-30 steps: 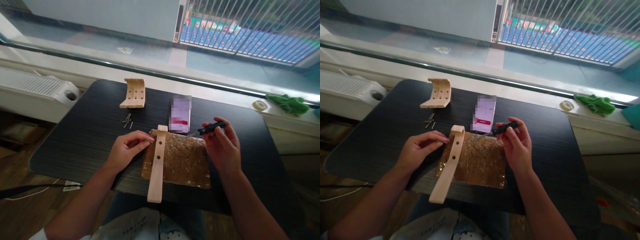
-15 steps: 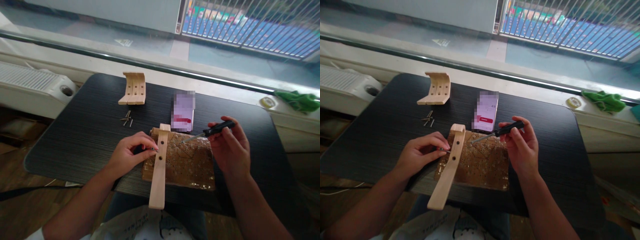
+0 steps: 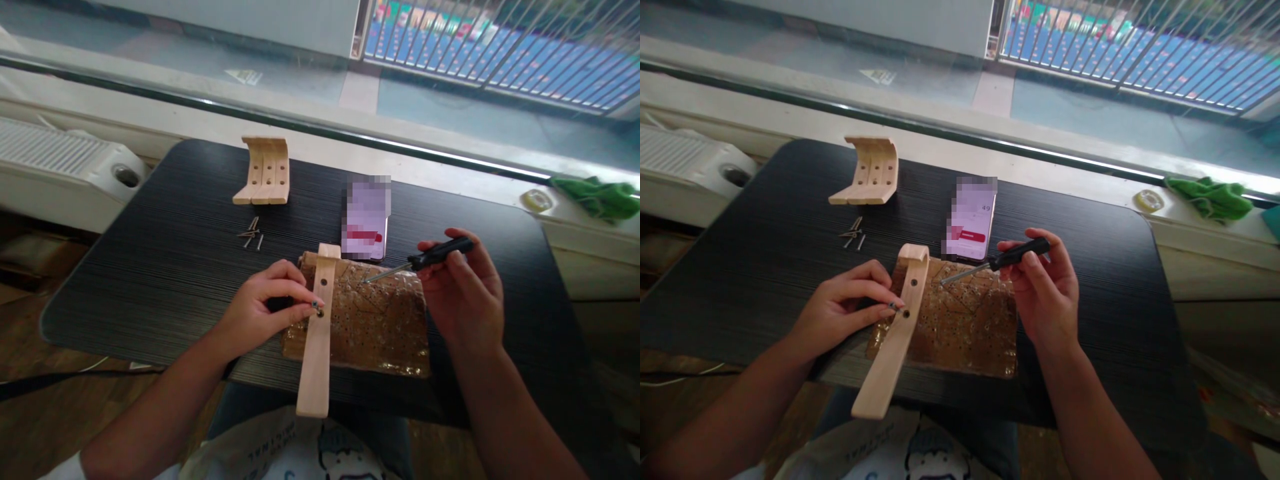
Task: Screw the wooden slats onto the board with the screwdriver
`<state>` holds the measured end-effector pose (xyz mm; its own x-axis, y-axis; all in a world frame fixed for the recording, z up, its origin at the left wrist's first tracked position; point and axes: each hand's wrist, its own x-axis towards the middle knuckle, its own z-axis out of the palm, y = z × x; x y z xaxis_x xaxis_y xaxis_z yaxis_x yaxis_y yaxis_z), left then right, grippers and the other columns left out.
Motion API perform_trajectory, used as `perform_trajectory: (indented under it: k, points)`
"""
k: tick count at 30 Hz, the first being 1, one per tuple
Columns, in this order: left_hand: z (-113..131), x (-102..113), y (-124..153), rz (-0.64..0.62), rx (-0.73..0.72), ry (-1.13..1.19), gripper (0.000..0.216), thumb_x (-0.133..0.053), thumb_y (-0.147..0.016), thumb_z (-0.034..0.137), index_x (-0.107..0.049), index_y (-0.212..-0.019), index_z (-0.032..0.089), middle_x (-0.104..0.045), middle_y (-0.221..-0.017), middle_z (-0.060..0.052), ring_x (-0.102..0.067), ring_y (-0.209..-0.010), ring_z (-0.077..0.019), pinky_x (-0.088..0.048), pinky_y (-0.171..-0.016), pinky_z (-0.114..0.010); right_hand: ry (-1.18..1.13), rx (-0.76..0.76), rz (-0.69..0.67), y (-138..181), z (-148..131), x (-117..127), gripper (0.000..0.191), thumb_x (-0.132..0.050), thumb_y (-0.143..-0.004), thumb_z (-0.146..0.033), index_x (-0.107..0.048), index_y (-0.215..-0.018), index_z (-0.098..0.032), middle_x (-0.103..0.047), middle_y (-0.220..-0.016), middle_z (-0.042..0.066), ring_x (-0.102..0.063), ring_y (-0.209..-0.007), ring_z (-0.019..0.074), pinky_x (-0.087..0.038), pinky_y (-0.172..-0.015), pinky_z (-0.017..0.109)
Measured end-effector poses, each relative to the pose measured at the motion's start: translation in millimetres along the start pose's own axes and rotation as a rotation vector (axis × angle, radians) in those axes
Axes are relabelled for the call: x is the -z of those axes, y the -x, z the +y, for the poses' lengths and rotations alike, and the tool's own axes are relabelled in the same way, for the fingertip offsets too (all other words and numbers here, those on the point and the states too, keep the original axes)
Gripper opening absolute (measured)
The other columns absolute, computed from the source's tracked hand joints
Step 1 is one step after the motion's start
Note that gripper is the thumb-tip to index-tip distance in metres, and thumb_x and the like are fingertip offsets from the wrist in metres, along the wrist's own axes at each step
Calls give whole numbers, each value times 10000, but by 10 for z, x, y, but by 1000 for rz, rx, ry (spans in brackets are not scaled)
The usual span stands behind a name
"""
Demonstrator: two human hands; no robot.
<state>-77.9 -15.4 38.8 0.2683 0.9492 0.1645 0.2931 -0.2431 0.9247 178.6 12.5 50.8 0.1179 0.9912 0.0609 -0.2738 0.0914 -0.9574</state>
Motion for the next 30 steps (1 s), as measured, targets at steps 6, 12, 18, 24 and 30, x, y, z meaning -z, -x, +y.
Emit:
perform_trajectory:
  k: [6, 12, 18, 24, 30]
  points:
    - [-24, -15, 5, -32, -15, -15, 115, -715, -763, 345, -768, -741, 245, -583, -744, -14, -576, -692, -140, -497, -667, -258, 6, -14, 18, 7, -15, -17, 206, -704, -758, -311, -635, -952, -300, -708, -834, -18, -619, -612, 95, -532, -551, 219]
    - [-60, -27, 12, -53, -61, -70, 79, -702, -781, 300, -763, -778, 250, -565, -765, -3, -567, -711, -132, -492, -684, -251, -17, -13, 14, 13, -35, -32, 200, -715, -752, -301, -645, -939, -299, -717, -833, -18, -608, -605, 81, -529, -561, 199]
    - [-66, -30, 13, -70, -76, -102, 93, -688, -793, 302, -757, -782, 242, -567, -763, -6, -568, -714, -135, -493, -677, -252, 32, 22, -16, 11, -19, -15, 194, -684, -783, -327, -617, -963, -306, -706, -851, -16, -613, -606, 94, -525, -563, 229]
    - [-77, -30, 18, -73, -129, -131, 67, -685, -795, 254, -749, -806, 237, -561, -756, -4, -562, -722, -138, -481, -669, -251, 43, 13, -2, 10, -19, -14, 194, -671, -780, -322, -620, -968, -311, -705, -857, -21, -619, -619, 99, -526, -574, 237]
    - [-70, -32, 17, -90, -146, -162, 83, -657, -816, 255, -736, -813, 231, -559, -744, -6, -552, -726, -146, -474, -672, -260, 14, -1, 11, 6, -33, -31, 192, -689, -760, -309, -633, -944, -309, -708, -843, -22, -616, -617, 94, -525, -567, 225]
